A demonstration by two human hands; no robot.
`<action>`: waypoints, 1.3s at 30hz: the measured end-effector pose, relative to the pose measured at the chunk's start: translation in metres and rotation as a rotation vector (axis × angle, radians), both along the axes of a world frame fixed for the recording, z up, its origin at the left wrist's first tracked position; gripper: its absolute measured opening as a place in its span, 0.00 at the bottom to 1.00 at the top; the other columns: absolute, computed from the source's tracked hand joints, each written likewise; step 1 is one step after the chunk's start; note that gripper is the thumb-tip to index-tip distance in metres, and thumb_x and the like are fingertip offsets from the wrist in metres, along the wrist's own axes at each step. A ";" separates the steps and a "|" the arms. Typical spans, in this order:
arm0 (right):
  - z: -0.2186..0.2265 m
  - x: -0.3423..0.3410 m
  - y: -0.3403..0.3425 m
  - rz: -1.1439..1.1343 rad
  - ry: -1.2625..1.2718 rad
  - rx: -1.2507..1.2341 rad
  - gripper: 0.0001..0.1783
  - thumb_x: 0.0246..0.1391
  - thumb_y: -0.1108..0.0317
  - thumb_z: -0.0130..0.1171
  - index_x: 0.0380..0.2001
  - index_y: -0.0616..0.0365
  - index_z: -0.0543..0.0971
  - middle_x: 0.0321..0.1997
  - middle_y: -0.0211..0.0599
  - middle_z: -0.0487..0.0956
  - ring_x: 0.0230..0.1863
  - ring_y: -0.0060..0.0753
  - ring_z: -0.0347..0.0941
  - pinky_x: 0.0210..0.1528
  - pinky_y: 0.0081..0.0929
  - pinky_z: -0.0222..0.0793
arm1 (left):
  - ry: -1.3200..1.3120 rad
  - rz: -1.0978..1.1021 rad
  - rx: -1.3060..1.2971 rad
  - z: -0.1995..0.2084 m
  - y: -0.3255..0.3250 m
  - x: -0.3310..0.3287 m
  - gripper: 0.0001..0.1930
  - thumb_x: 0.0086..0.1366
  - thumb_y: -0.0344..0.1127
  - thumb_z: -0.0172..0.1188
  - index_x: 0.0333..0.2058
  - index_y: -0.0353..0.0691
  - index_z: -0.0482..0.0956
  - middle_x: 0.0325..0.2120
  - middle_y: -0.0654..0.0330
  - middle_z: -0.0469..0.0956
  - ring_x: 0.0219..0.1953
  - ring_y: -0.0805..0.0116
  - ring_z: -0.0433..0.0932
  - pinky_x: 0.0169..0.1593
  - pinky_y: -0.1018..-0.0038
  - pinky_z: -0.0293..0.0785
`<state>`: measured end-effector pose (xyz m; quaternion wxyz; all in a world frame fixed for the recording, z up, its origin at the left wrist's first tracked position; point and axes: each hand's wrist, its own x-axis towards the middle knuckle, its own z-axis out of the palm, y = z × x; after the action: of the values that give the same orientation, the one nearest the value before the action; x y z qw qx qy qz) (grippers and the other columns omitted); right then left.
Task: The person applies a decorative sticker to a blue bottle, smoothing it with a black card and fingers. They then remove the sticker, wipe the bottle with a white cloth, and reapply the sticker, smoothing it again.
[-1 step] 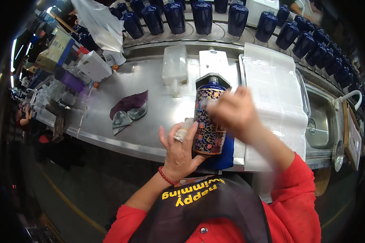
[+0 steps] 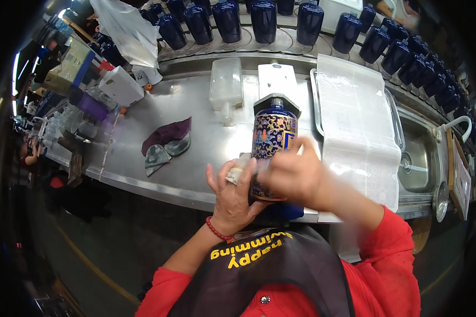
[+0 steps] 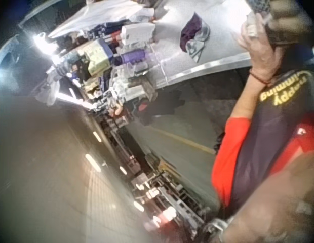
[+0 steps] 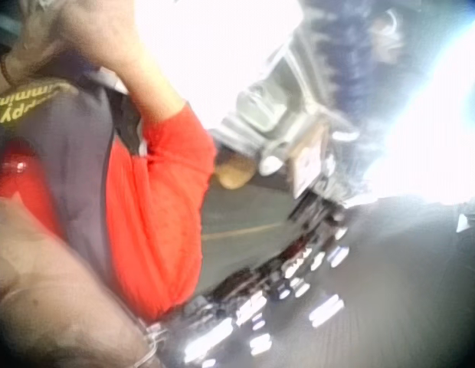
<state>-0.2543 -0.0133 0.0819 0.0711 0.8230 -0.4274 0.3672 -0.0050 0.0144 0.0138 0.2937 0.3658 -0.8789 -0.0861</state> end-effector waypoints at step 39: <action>0.000 0.008 0.040 0.511 -0.189 0.328 0.09 0.49 0.69 0.67 0.36 0.52 0.82 0.27 0.31 0.73 0.28 0.34 0.73 0.39 0.36 0.67 | 0.036 -0.031 0.105 -0.001 -0.001 -0.005 0.52 0.59 0.62 0.68 0.70 0.32 0.56 0.63 0.47 0.67 0.65 0.46 0.60 0.68 0.32 0.32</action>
<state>-0.2464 0.0263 0.0823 -0.1971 0.8664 -0.2652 0.3745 -0.0097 0.0137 0.0125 0.2887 0.3653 -0.8733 -0.1433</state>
